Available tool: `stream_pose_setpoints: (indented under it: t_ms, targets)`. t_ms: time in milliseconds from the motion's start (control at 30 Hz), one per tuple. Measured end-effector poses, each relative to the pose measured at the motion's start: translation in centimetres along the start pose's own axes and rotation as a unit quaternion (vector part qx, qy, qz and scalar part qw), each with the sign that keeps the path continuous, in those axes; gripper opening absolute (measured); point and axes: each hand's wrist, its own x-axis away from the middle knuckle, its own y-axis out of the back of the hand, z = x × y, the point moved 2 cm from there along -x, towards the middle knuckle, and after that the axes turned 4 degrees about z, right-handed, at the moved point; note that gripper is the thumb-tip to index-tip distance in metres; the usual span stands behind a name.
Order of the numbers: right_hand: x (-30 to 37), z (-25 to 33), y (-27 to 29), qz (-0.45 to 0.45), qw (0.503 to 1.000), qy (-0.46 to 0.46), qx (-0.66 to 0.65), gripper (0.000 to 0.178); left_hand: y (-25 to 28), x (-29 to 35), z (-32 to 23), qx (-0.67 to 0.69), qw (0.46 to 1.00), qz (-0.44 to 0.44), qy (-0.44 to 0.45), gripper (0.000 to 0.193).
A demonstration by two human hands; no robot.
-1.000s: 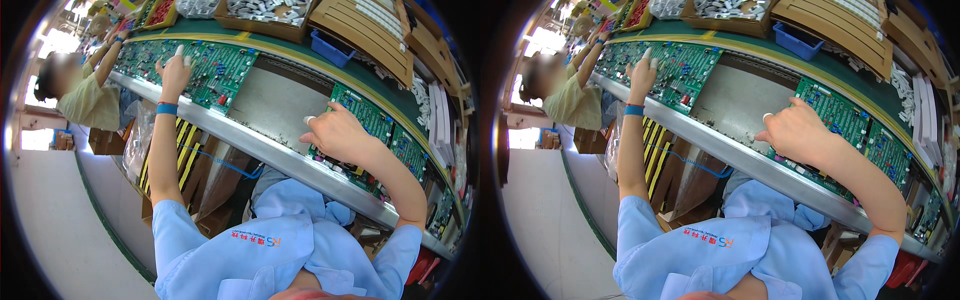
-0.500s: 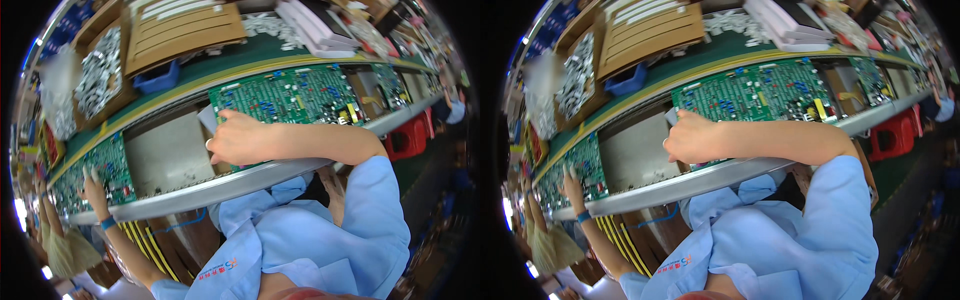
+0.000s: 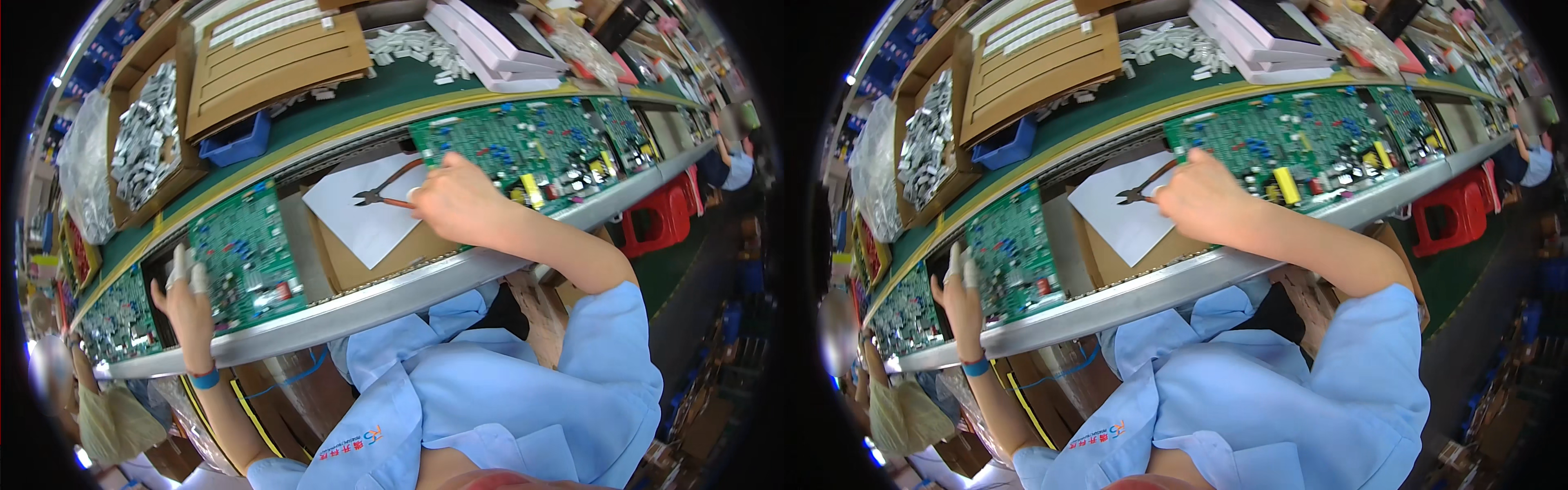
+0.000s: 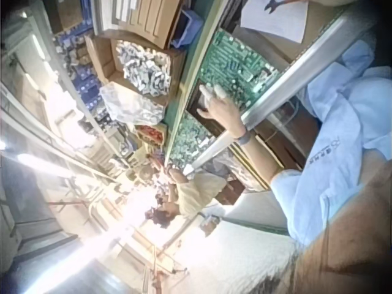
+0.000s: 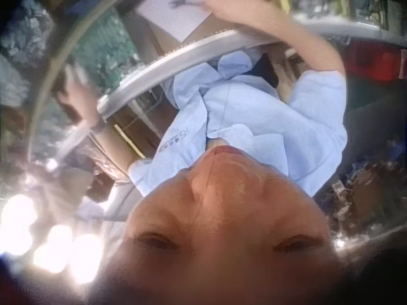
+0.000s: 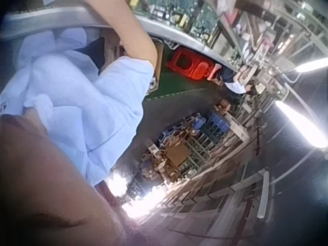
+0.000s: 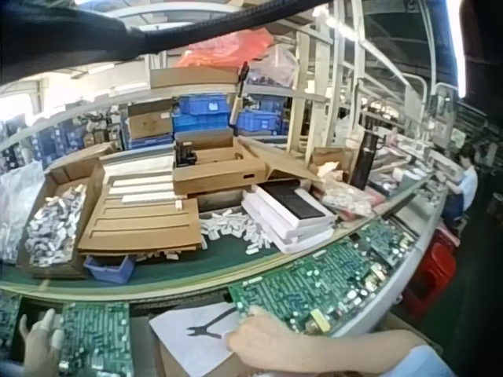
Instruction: Manually assemble components onto printed circuit boards on an assembly line.
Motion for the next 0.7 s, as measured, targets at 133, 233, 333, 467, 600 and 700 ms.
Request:
stream_pose_setpoints:
  t_ms: [133, 233, 333, 467, 600, 700]
  targets:
    - [1.6, -1.9, -0.1, 0.006, 0.996, -0.067, 0.064, 0.017, 0.3, -0.5, -5.7, 0.034, 0.996, 0.008, -0.082, 0.050]
    - [2.7, -2.8, -0.1, -0.039, 0.996, -0.056, 0.065, 0.015, 0.5, -0.7, -9.1, 0.077, 0.989, 0.005, -0.126, 0.052]
    - [3.3, -3.1, -0.1, -0.070, 0.995, -0.056, 0.052, 0.015, 0.3, -0.7, -11.7, 0.091, 0.983, -0.005, -0.160, 0.055]
    - [4.1, -4.2, -0.2, -0.062, 0.991, -0.083, 0.080, 0.013, -0.6, -0.9, -14.2, 0.107, 0.974, -0.020, -0.201, 0.056]
    - [5.7, -6.3, -0.4, -0.052, 0.985, -0.145, 0.082, 0.013, -0.2, -1.9, -15.9, 0.100, 0.968, 0.036, -0.229, 0.053]
    - [6.7, -7.9, -0.4, -0.048, 0.975, -0.174, 0.132, 0.015, 0.1, -2.5, -16.2, 0.096, 0.964, 0.024, -0.247, 0.053]
